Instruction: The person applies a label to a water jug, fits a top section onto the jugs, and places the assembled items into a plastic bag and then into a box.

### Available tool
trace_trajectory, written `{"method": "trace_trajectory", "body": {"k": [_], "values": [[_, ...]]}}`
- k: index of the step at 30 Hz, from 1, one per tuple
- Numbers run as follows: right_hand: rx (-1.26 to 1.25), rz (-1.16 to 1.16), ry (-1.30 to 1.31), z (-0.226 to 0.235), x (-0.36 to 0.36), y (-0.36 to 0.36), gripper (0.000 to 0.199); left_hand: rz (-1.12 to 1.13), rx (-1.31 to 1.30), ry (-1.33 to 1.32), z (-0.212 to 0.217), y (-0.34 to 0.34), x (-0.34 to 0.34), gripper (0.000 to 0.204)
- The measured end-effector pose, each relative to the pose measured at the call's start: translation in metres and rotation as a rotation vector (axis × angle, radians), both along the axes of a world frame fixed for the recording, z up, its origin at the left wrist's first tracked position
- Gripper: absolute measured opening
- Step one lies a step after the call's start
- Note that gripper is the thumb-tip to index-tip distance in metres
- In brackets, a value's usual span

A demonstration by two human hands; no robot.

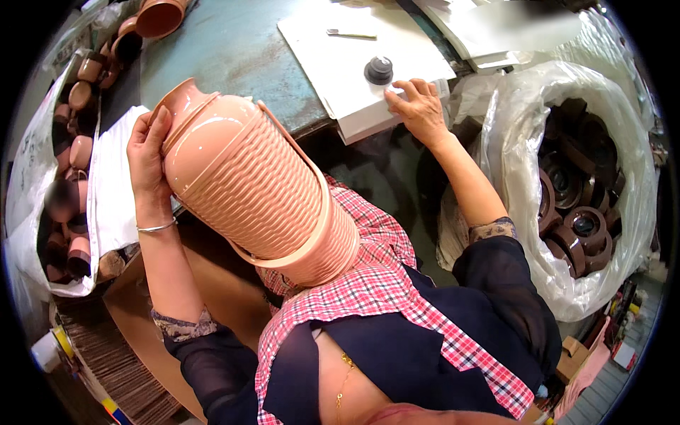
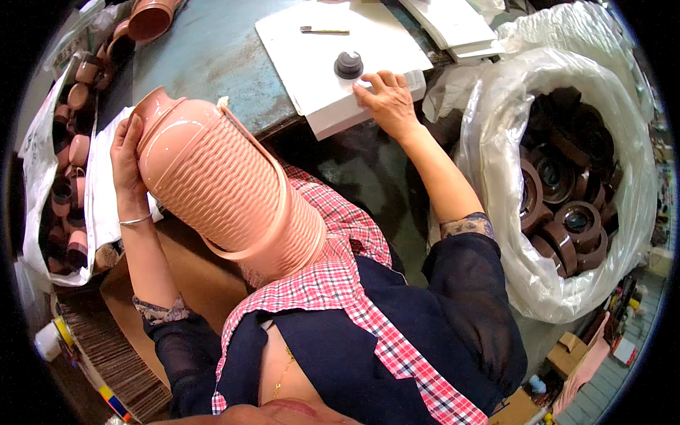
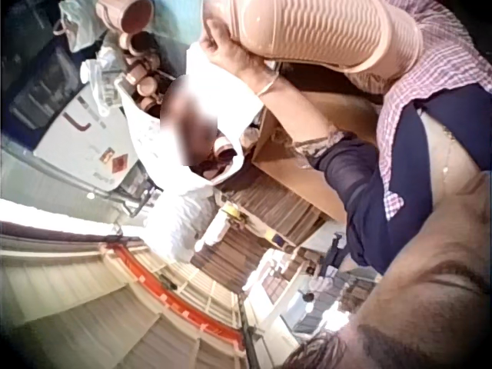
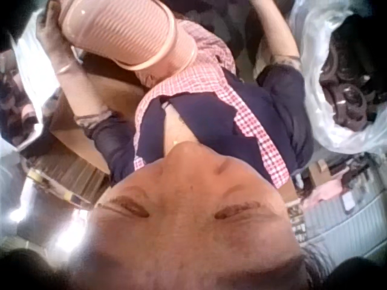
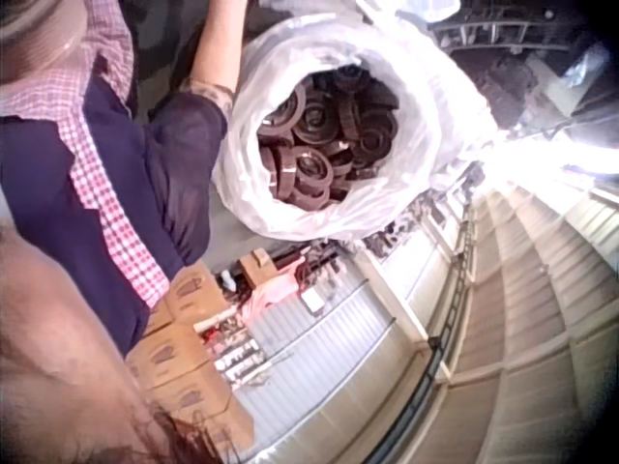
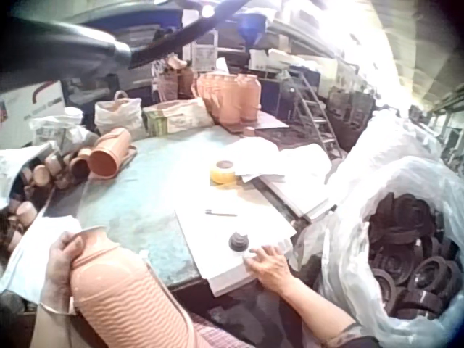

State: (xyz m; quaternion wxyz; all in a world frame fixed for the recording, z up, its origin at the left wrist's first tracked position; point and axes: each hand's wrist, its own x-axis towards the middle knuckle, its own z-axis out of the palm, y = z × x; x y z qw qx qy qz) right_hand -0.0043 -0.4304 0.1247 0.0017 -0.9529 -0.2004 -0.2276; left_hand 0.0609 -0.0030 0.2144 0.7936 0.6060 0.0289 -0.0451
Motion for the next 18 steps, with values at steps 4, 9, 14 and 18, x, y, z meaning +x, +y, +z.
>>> {"method": "trace_trajectory", "body": {"k": [4,9,14,18], "values": [[-0.015,0.018,-0.07,-0.006,0.008,0.0,0.021,0.122,0.079,-0.054,0.001,-0.006,0.001,0.018],[-0.112,0.085,-0.127,0.015,-0.008,0.016,0.007,0.097,0.298,-0.042,0.012,-0.006,-0.009,0.035],[0.08,0.064,-0.042,0.036,-0.057,0.037,0.011,-0.054,0.167,-0.062,0.017,0.0,-0.033,0.077],[0.384,0.015,0.082,0.051,-0.057,0.06,0.009,0.03,0.064,-0.104,0.016,0.001,-0.037,0.078]]}}
